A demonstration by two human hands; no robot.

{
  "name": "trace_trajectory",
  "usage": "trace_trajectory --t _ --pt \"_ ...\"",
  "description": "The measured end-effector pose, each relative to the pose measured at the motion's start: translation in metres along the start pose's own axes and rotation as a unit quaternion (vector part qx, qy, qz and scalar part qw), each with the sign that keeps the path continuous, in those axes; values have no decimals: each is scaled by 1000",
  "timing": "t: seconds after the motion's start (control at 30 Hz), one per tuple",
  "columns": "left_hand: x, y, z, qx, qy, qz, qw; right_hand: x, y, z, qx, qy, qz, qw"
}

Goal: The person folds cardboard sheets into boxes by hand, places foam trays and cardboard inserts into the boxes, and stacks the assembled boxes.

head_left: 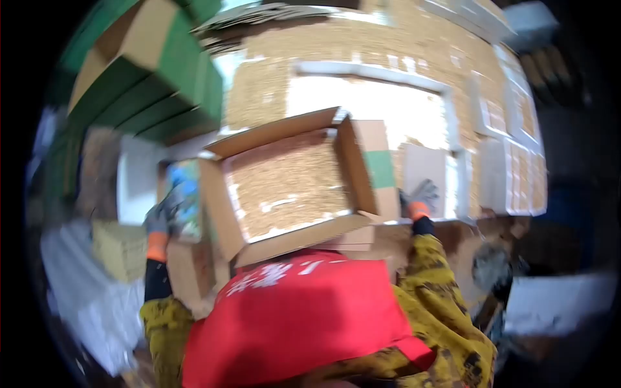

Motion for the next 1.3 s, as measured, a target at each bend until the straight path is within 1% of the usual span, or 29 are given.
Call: trace_trajectory --t 0.03,0.07,0.1,0.17,0.23,0.27,0.33,0.37,0.4,0.43,0.47,0.5,0.53,0.57,0.63,0.67,0.73,0.8,0.83,0.9,0.93,0.97,1.03,1.1,1.17,1.2,1.23,1.27,1.3 --pt "1 2 -10 44 -6 -5 999 -8 8 4 -4 -63 30 998" --pt "0 5 -23 -21 18 26 999 -13 10 11 -30 -84 20 996" --pt "3 -2 -12 24 -5 -4 1000 -5 -15 0 4 -77 -25 997" --pt "1 3 -21 33 15 16 999 -8 -18 4 2 -89 -99 991" --pt "5 -4 -8 115 -13 14 993 -9 -17 10 -8 -112 -107 988" --pt "6 -9 -2 157 -18 7 987 -17 -3 22 -19 -146 -79 986" --pt "10 -20 -26 183 -51 -6 982 -20 3 22 8 -88 -68 994" --pt "9 -18 -21 199 -54 -24 978 -23 2 23 22 -52 -62 996" --pt "23 -51 23 214 -53 -37 975 -14 8 23 3 -38 -59 998" --pt "18 -41 -5 245 -25 -14 969 -5 13 22 -15 -25 -56 998" --pt "1 -29 -56 15 120 7 993 4 18 21 -34 -12 -52 998" --pt "-2 -34 -57 147 -13 -38 988 24 -5 3 11 26 -78 997" --pt "0 -40 -56 186 -82 -24 979 41 -40 -14 -30 59 -99 993" --pt "0 -43 -53 234 -109 -17 966 32 -33 -6 -35 32 -57 997" --pt "-8 -54 -28 313 -92 13 945 29 -35 2 -60 24 -56 996" --pt "-19 -58 -20 342 -87 1 936 30 -37 3 -56 20 -45 997" --pt "-12 -98 52 317 5 45 947 35 -39 -5 -33 4 -46 998" --pt "18 -137 159 284 110 104 947 43 -41 -14 6 -11 -71 997" --pt "31 -148 197 266 159 136 941 39 -42 -13 -4 -17 -59 998" --pt "49 -154 243 312 271 134 901 30 -44 -5 -20 -33 -34 999" --pt "70 -163 289 217 372 165 887 34 -67 -2 -10 -37 30 999" --pt "90 -169 332 117 465 193 856 32 -81 5 -19 -45 40 998" --pt "97 -144 365 14 516 94 851 24 -105 16 -40 -65 58 995" --pt "97 -94 361 -89 553 96 823 30 -118 16 -75 -50 92 992" --pt "95 -83 357 -192 485 -21 853 44 -156 7 -107 -60 197 973" --pt "93 -88 356 -190 457 -3 869 55 -182 2 -133 -109 241 955" --pt "90 -96 346 -106 420 43 900 70 -211 -10 -162 -158 280 933" --pt "89 -99 331 -23 379 91 921 94 -245 -37 -183 -239 319 899" --pt "90 -99 314 58 337 141 929 120 -281 -61 -205 -315 356 856"
Point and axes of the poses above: each hand's wrist, its own x-axis away from the middle knuckle, its own y-axis out of the palm, z = x × y, the point moved 5 cm from there along -x, towards the middle knuckle, and after that the axes turned 5 degrees about -x, right-handed, at the moved point
